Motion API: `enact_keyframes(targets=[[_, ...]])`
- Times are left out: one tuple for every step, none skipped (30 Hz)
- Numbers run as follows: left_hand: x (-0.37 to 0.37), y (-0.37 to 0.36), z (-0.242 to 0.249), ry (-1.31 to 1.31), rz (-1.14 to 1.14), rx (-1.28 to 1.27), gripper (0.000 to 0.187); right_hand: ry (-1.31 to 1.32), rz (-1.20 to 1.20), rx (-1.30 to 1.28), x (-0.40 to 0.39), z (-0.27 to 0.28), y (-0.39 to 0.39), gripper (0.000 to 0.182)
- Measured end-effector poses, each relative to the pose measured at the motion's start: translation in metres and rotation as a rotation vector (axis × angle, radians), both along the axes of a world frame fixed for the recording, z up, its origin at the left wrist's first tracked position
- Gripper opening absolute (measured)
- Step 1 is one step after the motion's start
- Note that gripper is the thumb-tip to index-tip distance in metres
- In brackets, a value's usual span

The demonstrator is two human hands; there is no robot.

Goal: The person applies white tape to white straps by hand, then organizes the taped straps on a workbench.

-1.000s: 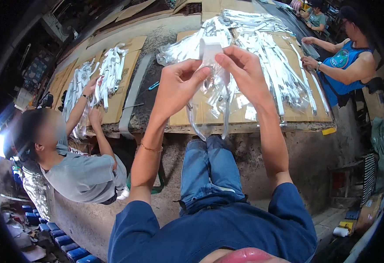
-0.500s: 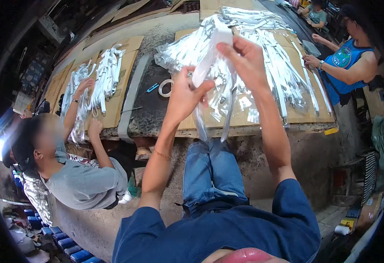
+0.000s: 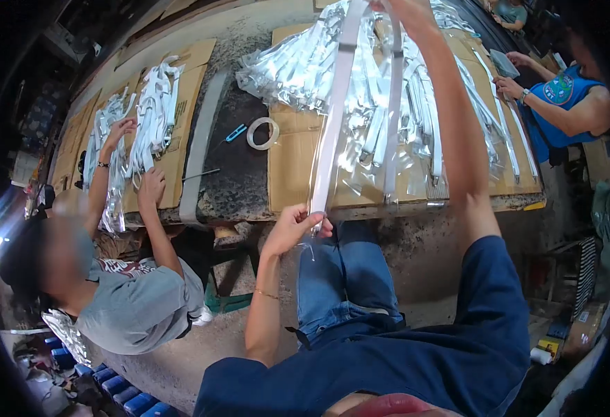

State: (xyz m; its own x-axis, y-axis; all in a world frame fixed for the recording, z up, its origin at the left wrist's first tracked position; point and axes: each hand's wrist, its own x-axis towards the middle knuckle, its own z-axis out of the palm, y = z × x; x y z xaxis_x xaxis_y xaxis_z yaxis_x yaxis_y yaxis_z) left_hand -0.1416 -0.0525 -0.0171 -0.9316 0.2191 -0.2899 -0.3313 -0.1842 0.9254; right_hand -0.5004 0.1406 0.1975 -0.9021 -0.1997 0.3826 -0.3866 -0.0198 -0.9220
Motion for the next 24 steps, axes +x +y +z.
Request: enact_keyframes(targets=[[0.005,0.001,-0.005,0.005,0.034,-0.013,0.023,-0.009,-0.007,0.001,-0.018,-0.009,0.0,0.028],[0.009,0.002,-0.01,0.017,0.067,-0.028,0.022,-0.026,-0.006,0.005,-0.038,-0.014,-0.003,0.029],[0.014,0.003,-0.019,-0.018,0.115,0.014,0.021,-0.035,-0.013,0.012,-0.058,-0.026,-0.005,0.03],[0.013,0.002,-0.026,-0.019,0.111,0.01,0.021,-0.058,-0.011,0.023,-0.089,-0.037,-0.012,0.032],[0.012,0.002,-0.032,-0.05,0.2,0.048,0.022,-0.076,-0.015,0.036,-0.112,-0.051,-0.017,0.033],[0.013,0.003,-0.038,-0.085,0.289,0.088,0.023,-0.101,-0.011,0.05,-0.152,-0.072,-0.023,0.034],[0.009,0.005,-0.042,-0.103,0.323,0.049,0.025,-0.117,-0.014,0.087,-0.187,-0.095,-0.028,0.036],[0.003,0.007,-0.043,-0.109,0.328,0.048,0.025,-0.128,-0.003,0.127,-0.226,-0.126,-0.034,0.037],[-0.001,0.01,-0.046,-0.151,0.355,0.051,0.027,-0.007,-0.135,0.283,-0.215,-0.14,-0.042,0.04],[-0.001,0.011,-0.05,-0.205,0.383,0.056,0.029,0.107,-0.259,0.446,-0.198,-0.163,-0.05,0.043],[0.003,0.012,-0.062,-0.167,0.416,0.093,0.033,0.198,-0.367,0.576,-0.162,-0.171,-0.055,0.04],[0.013,0.014,-0.066,-0.201,0.428,0.109,0.033,0.271,-0.383,0.62,-0.104,-0.17,-0.056,0.037],[0.019,0.013,-0.066,-0.214,0.392,0.082,0.034,0.286,-0.316,0.614,-0.038,-0.163,-0.054,0.035],[0.027,0.009,-0.069,-0.234,0.356,0.053,0.036,0.216,-0.17,0.611,0.03,-0.156,-0.046,0.034],[0.039,0.005,-0.077,-0.216,0.312,0.065,0.037,0.005,0.098,0.355,0.077,-0.176,-0.03,0.032],[0.052,-0.001,-0.086,-0.24,0.302,0.075,0.037,-0.237,0.383,0.405,0.142,-0.174,-0.009,0.03],[0.064,-0.006,-0.094,-0.237,0.285,0.057,0.037,-0.333,0.736,0.497,0.193,-0.193,0.017,0.03],[0.077,-0.009,-0.101,-0.226,0.262,0.04,0.037,-0.665,1.076,0.407,0.242,-0.201,0.029,0.028],[0.088,-0.014,-0.112,-0.265,0.278,0.067,0.036,-0.575,1.195,0.739,0.274,-0.211,0.033,0.026],[0.098,-0.021,-0.124,-0.303,0.239,-0.008,0.039,-0.554,1.021,0.7,0.312,-0.264,0.048,0.027],[0.105,-0.026,-0.135,-0.338,0.213,-0.072,0.04,-0.437,0.73,0.786,0.341,-0.3,0.051,0.027],[0.109,-0.026,-0.145,-0.368,0.186,-0.137,0.04,-0.488,0.449,0.855,0.359,-0.31,0.05,0.027],[0.11,-0.023,-0.151,-0.371,0.181,-0.135,0.04,-0.417,0.311,0.879,0.371,-0.333,0.049,0.027],[0.108,-0.023,-0.155,-0.361,0.144,-0.247,0.04,-0.34,0.171,0.895,0.378,-0.353,0.045,0.028]])
